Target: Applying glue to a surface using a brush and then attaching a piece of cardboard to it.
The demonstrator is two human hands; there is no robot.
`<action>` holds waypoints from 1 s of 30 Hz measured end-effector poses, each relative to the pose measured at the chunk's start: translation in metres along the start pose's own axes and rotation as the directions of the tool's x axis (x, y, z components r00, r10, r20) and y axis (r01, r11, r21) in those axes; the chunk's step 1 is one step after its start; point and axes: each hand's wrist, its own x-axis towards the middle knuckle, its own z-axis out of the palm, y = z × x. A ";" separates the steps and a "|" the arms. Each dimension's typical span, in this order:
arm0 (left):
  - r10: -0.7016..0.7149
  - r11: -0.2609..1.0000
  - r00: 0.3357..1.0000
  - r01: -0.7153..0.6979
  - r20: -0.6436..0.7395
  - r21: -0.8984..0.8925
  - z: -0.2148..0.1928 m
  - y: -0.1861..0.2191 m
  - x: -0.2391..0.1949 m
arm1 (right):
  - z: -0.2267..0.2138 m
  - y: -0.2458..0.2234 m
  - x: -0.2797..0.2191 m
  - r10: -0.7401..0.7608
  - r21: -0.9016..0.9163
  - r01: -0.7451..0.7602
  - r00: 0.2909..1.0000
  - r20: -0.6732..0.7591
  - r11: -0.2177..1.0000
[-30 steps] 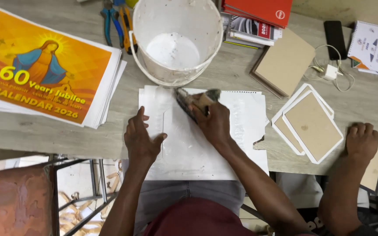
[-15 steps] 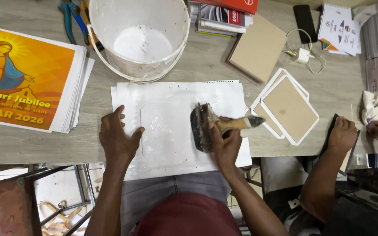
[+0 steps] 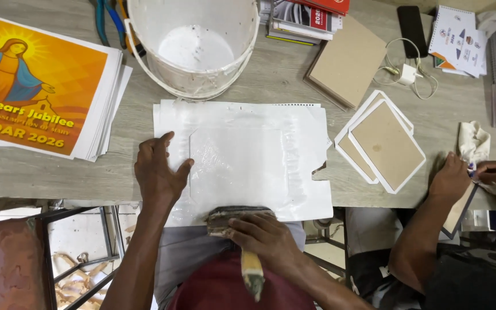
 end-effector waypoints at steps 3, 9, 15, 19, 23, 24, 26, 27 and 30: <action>-0.074 0.997 0.995 0.074 0.060 -0.008 -0.003 0.005 0.001 | -0.004 0.015 0.014 0.100 -0.021 -0.102 0.992 -0.075 0.995; -0.129 0.992 0.989 0.129 0.073 -0.003 -0.003 0.004 0.003 | 0.013 -0.012 0.045 -0.206 -0.054 0.212 0.974 0.098 0.976; -0.173 0.847 0.930 0.309 0.326 -0.432 -0.056 0.026 0.008 | -0.044 0.011 0.142 0.575 0.256 -0.627 0.778 0.253 0.736; -0.126 0.966 0.942 0.189 0.312 -0.179 -0.045 0.036 -0.011 | 0.009 0.074 0.149 0.637 0.312 -0.657 0.750 0.178 0.686; -0.234 0.960 0.923 0.269 0.305 -0.080 -0.043 0.049 -0.014 | 0.013 0.092 0.149 0.692 0.289 -0.642 0.711 -0.124 0.710; -0.248 0.955 0.922 0.284 0.298 -0.082 -0.044 0.048 -0.014 | 0.007 0.091 0.149 0.701 0.221 -0.666 0.673 -0.234 0.713; -0.238 0.957 0.928 0.274 0.285 -0.094 -0.041 0.043 -0.011 | -0.003 0.095 0.114 0.689 0.193 -0.670 0.639 -0.341 0.717; -0.237 0.956 0.931 0.274 0.279 -0.105 -0.040 0.041 -0.012 | -0.009 0.097 0.094 0.672 0.164 -0.681 0.599 -0.435 0.714; -0.241 0.953 0.935 0.279 0.262 -0.120 -0.037 0.037 -0.008 | -0.023 0.114 0.040 0.656 0.179 -0.725 0.451 -0.605 0.665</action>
